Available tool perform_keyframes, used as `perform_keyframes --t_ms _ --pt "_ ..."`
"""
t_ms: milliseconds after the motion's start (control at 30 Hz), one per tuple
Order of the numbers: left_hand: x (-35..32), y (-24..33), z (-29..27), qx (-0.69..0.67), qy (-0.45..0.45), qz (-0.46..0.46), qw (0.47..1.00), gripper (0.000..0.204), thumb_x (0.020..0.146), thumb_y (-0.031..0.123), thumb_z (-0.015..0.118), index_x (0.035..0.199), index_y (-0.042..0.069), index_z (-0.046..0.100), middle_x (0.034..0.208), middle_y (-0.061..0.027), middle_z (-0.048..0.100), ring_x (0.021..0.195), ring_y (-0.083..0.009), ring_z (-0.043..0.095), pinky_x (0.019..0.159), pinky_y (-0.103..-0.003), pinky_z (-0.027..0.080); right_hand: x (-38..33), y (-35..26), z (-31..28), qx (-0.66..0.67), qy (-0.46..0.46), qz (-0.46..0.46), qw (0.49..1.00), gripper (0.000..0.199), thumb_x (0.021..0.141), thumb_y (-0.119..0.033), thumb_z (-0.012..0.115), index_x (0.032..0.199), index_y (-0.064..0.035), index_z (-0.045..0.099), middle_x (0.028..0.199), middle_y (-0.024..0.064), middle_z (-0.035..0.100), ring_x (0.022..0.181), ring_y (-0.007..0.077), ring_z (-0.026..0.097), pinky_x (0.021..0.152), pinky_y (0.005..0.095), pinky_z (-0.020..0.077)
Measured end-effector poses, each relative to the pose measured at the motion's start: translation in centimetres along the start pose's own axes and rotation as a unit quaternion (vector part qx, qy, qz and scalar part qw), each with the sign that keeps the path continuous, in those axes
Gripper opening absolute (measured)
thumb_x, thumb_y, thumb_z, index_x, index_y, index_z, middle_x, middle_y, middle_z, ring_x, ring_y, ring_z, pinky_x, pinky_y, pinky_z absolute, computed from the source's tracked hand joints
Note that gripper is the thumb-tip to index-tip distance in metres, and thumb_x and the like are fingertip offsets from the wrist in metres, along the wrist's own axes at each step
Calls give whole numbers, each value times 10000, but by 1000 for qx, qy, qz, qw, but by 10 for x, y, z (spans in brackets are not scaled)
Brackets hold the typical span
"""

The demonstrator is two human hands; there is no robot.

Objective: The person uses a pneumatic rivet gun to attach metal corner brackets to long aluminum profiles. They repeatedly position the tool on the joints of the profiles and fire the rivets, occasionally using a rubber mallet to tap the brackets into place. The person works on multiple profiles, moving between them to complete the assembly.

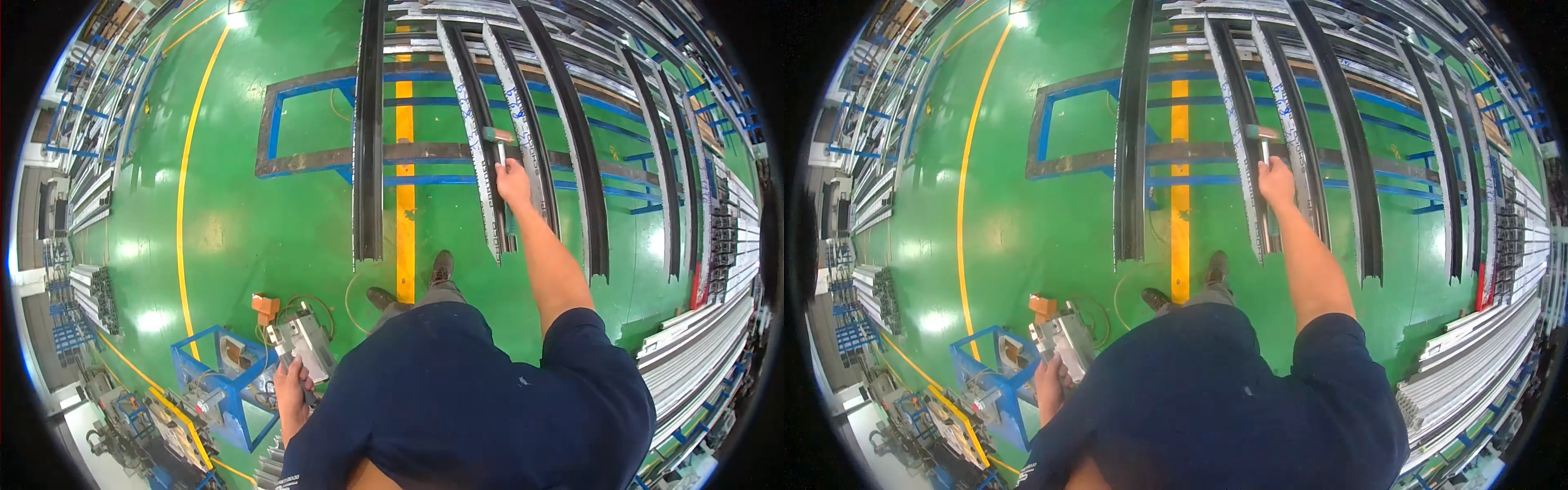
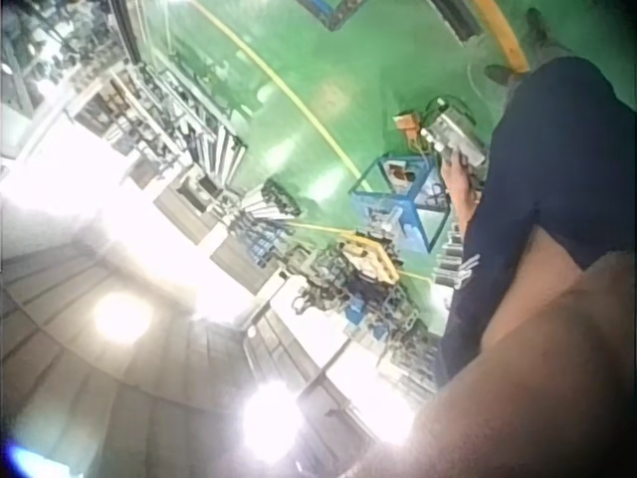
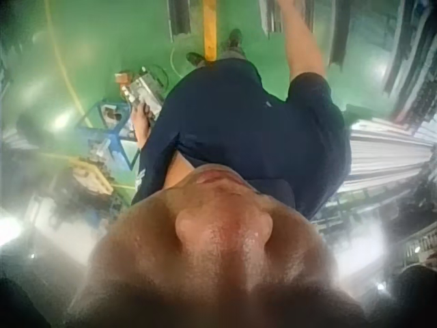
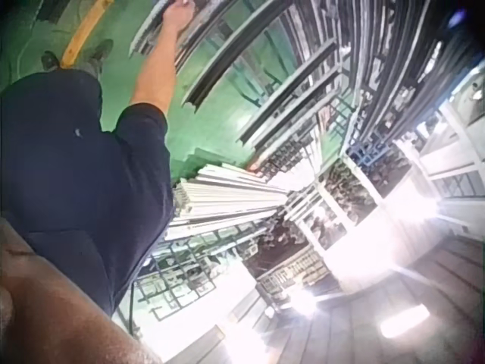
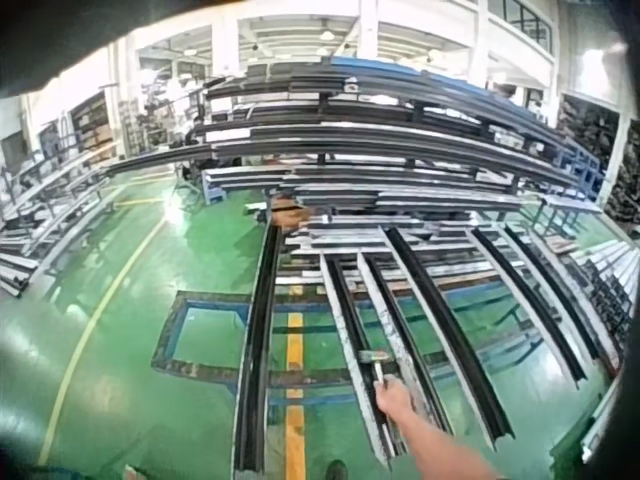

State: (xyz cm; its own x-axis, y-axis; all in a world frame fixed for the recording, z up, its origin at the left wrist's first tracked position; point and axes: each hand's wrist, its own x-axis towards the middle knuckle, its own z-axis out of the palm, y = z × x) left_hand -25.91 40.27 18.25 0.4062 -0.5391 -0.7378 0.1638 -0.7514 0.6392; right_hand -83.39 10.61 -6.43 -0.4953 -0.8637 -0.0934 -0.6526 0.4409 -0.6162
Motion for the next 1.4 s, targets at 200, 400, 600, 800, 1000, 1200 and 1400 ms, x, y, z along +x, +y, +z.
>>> perform_keyframes --t_ms 200,400,600,800,1000,1200,1400 --pt "12 16 3 1 -26 21 999 171 1050 222 659 1013 108 536 709 28 462 536 -107 456 483 -284 390 -9 -3 -17 -82 38 -65 994 408 1023 -369 665 1236 -22 688 1130 224 749 1072 437 709 931 523 548" --pt "17 31 -10 2 -36 20 999 154 1045 204 664 1040 97 553 710 33 467 541 -92 453 481 -267 379 -16 -4 -4 -125 103 -4 987 383 1029 -354 636 1279 -67 674 1259 216 682 1155 438 675 972 542 545" --pt "28 49 -34 27 -36 46 998 170 1021 165 709 1032 76 565 691 42 466 535 -71 433 478 -256 373 -26 2 -20 -228 53 3 972 382 1028 -377 626 1188 -42 714 1143 243 738 1049 472 714 882 582 562" --pt "31 52 -45 56 -27 93 994 176 1014 144 720 1057 36 587 702 22 513 520 -69 437 473 -260 371 -49 -34 -37 -98 237 -43 966 510 1035 -440 653 1352 -41 682 1178 192 718 1052 376 722 940 489 563" --pt "14 136 -44 171 -69 222 957 159 1020 111 708 1070 37 578 684 32 529 516 -55 454 480 -245 376 -165 -229 -75 279 54 -183 941 304 1064 -244 683 1285 -37 715 1049 62 738 959 131 682 891 305 552" --pt "-40 252 25 140 -349 276 885 256 1065 156 635 1248 6 537 794 -16 558 560 -74 520 520 -262 452 -241 -354 -142 440 -318 -209 813 532 1127 -463 537 1205 27 731 1007 104 750 942 168 706 886 316 561" --pt "-31 236 137 197 -522 233 797 338 1092 137 597 1380 31 455 911 -46 613 691 -117 594 626 -316 542 -295 -365 -176 425 -260 -62 865 541 1098 -465 584 1223 48 701 1029 89 753 937 153 685 864 315 544"
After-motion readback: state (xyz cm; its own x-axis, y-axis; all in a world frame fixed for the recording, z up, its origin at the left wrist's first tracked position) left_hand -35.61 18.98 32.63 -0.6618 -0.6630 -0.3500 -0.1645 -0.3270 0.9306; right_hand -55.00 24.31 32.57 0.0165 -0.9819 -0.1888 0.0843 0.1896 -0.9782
